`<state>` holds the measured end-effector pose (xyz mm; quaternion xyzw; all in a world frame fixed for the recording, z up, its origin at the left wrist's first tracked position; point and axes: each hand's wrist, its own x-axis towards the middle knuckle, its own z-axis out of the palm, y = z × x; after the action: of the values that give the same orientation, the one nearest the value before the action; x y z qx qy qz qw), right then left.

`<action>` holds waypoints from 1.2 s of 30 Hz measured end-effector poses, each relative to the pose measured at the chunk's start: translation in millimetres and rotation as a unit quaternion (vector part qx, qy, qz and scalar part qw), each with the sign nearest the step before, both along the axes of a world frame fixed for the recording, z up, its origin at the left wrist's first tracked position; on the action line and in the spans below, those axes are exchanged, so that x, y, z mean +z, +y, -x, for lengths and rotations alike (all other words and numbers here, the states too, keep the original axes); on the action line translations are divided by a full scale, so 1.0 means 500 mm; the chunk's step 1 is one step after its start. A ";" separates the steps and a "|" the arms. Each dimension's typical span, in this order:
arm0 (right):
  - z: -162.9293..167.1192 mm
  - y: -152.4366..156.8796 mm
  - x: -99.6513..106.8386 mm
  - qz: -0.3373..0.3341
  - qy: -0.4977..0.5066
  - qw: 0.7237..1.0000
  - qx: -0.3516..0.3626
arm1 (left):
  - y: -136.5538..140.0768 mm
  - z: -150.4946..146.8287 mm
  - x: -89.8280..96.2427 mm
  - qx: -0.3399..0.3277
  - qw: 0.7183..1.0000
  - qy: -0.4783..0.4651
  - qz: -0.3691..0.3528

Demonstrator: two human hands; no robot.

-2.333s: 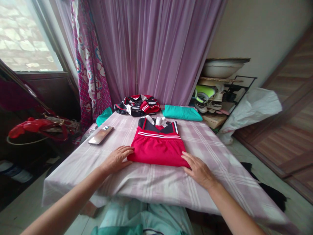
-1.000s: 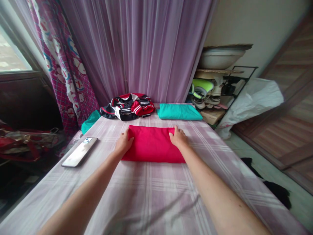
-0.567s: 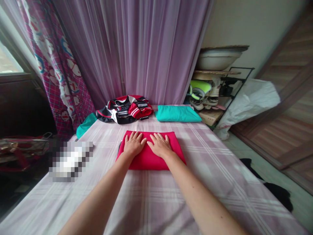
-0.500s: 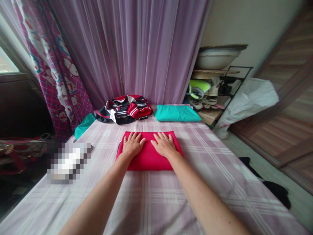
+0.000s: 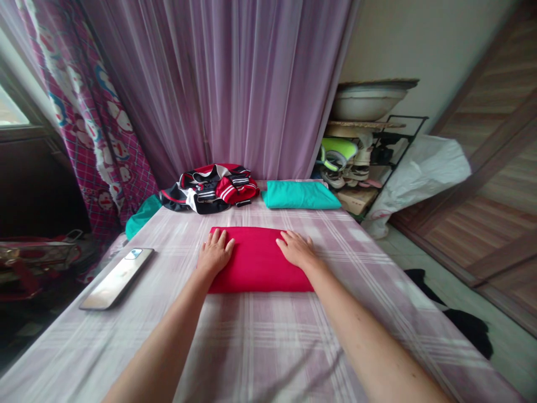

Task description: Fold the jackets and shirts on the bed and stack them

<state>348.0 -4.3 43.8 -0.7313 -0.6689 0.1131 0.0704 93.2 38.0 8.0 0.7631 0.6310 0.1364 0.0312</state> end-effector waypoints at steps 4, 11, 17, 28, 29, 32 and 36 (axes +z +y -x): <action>0.012 -0.021 0.036 -0.098 -0.015 0.994 -0.044 | -0.024 0.024 0.012 0.039 0.999 -0.016 0.002; -0.009 -0.039 0.010 -0.021 0.005 0.992 -0.125 | -0.051 0.068 0.047 0.139 0.990 -0.028 0.023; -0.006 -0.029 0.000 -0.058 0.008 0.991 -0.117 | -0.059 0.046 0.097 0.166 0.984 -0.052 0.045; 0.009 -0.021 -0.002 -0.024 0.012 0.997 -0.071 | -0.085 0.080 0.093 0.166 0.983 -0.072 0.038; 0.009 -0.020 0.010 -0.030 0.006 0.997 -0.072 | -0.084 0.071 0.102 0.153 0.987 -0.054 0.004; 0.023 -0.014 0.056 -0.119 -0.005 0.991 -0.066 | -0.079 0.029 0.133 0.085 0.993 -0.007 -0.081; 0.073 -0.011 0.073 -0.201 -0.017 0.979 0.012 | -0.063 -0.027 0.126 0.004 0.996 0.029 -0.086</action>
<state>311.6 -9.9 80.1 -0.6958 -0.6881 -0.0353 0.2030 106.7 6.7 71.1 0.7637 0.6209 0.1686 -0.0534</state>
